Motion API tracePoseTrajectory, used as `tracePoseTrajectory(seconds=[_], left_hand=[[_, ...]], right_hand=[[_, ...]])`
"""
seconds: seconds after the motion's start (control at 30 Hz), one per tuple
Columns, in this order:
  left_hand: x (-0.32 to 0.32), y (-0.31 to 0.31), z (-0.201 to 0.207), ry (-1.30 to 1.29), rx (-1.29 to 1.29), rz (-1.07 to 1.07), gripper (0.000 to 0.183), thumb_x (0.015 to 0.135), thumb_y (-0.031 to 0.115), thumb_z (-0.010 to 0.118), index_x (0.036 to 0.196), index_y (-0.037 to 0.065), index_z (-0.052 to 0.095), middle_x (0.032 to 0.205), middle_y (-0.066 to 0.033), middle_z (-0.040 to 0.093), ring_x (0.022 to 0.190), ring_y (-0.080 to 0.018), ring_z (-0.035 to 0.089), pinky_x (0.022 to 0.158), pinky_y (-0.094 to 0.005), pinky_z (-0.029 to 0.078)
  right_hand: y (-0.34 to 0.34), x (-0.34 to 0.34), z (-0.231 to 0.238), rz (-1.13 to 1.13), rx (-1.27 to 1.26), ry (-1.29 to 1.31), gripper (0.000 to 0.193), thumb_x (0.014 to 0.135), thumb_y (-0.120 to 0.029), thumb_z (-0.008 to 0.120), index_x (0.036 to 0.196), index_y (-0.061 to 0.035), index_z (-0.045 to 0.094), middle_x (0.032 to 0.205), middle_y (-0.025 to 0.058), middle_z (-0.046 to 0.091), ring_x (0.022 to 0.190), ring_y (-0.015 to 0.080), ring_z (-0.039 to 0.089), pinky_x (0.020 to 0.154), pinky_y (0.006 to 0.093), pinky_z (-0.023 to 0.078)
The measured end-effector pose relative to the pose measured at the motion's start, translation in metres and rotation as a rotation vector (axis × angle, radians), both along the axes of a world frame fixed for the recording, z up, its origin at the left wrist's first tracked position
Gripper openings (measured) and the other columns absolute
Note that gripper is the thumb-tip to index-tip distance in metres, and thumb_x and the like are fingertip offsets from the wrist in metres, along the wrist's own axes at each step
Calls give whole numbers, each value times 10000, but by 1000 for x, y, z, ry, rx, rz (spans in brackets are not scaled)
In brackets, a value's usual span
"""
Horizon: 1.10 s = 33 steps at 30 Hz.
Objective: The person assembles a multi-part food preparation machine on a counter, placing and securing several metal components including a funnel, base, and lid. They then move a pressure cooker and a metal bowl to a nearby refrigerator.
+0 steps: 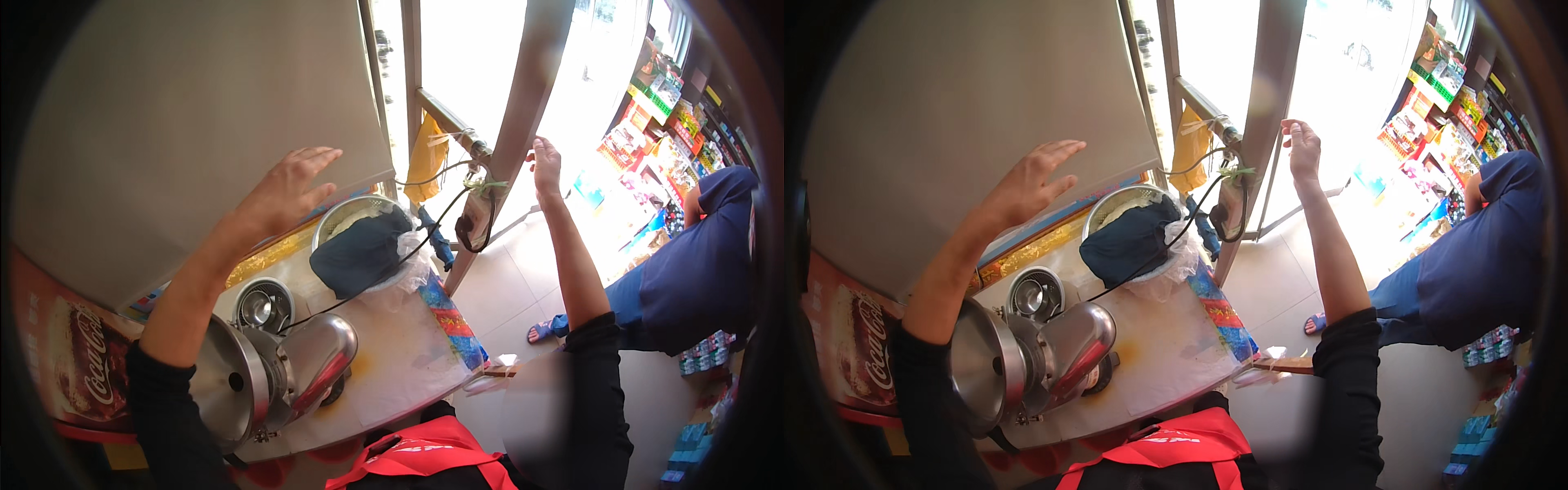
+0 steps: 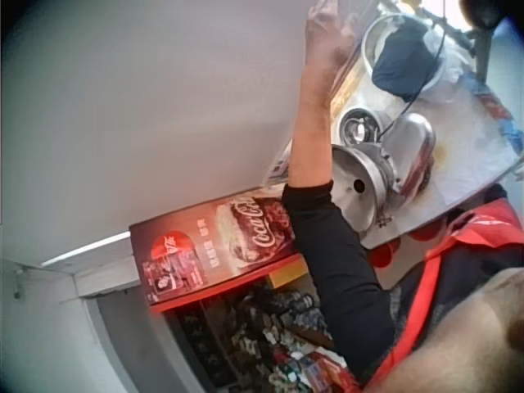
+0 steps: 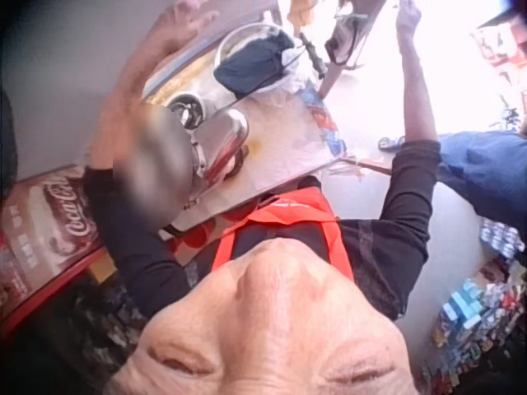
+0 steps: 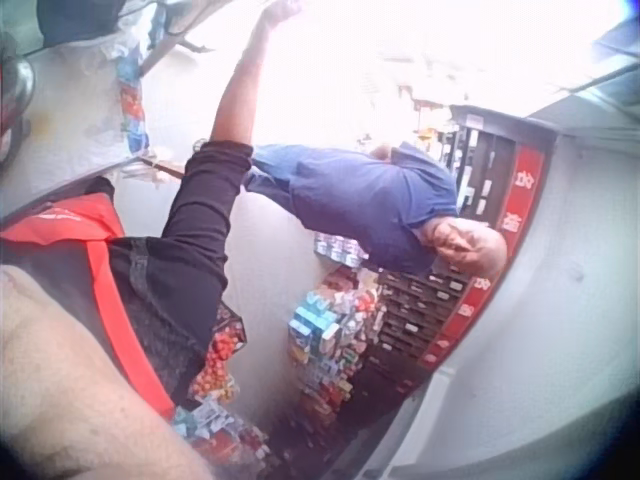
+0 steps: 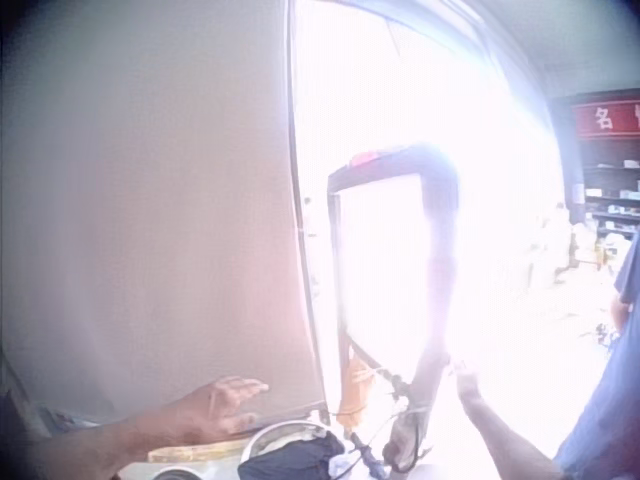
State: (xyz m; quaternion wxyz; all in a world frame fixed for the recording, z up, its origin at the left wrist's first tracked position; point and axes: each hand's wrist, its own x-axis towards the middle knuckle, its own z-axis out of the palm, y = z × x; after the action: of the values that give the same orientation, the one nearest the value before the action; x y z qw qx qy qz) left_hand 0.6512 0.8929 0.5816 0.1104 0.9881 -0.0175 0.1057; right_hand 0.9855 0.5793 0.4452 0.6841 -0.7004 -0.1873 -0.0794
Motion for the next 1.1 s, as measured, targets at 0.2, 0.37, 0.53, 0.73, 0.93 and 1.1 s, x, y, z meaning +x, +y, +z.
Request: tracePoseTrajectory(seconds=[0.2,0.37,0.53,0.73,0.93,1.1], left_hand=[[227,-18,-47,-10,27,106,704,876,123,603,1484,-18,279,1559,-185,260,1438,-285,278,1185,-345,237],[307,-28,-71,114,226,303,824,829,-3,519,1545,94,122,1605,-84,167,1432,-276,281,1176,-368,278],[321,-25,-90,-74,385,299,692,828,-26,500,1486,81,317,1524,-93,364,1344,-319,416,1146,-373,326],[326,-16,-97,-166,389,227,558,881,48,507,1432,64,418,1477,-63,443,1285,-343,478,1095,-383,398],[331,-10,-98,-89,345,266,566,930,79,428,1488,137,346,1543,-40,348,1364,-341,396,1128,-401,354],[316,-8,-105,-226,189,212,591,916,56,387,1498,124,312,1558,-60,311,1379,-302,385,1135,-371,341]], right_hand=[[86,81,-74,459,-147,-122,358,959,-253,567,1239,-32,580,1018,70,667,905,119,608,773,251,492],[149,97,-78,501,-194,-382,460,924,-197,609,1343,-32,516,1057,100,671,927,183,636,833,311,504],[175,90,-63,428,-265,-376,370,937,-187,597,1264,-19,554,1017,114,676,887,185,646,805,315,518],[174,77,-13,209,-265,-460,276,953,-175,582,1170,-5,599,968,131,682,838,188,659,773,321,535],[128,121,45,-327,-79,-88,280,967,-242,539,1071,-3,640,934,148,706,909,283,680,845,385,504],[20,93,35,113,-530,-106,285,974,-214,562,1108,26,637,946,129,703,868,191,678,804,341,527]])
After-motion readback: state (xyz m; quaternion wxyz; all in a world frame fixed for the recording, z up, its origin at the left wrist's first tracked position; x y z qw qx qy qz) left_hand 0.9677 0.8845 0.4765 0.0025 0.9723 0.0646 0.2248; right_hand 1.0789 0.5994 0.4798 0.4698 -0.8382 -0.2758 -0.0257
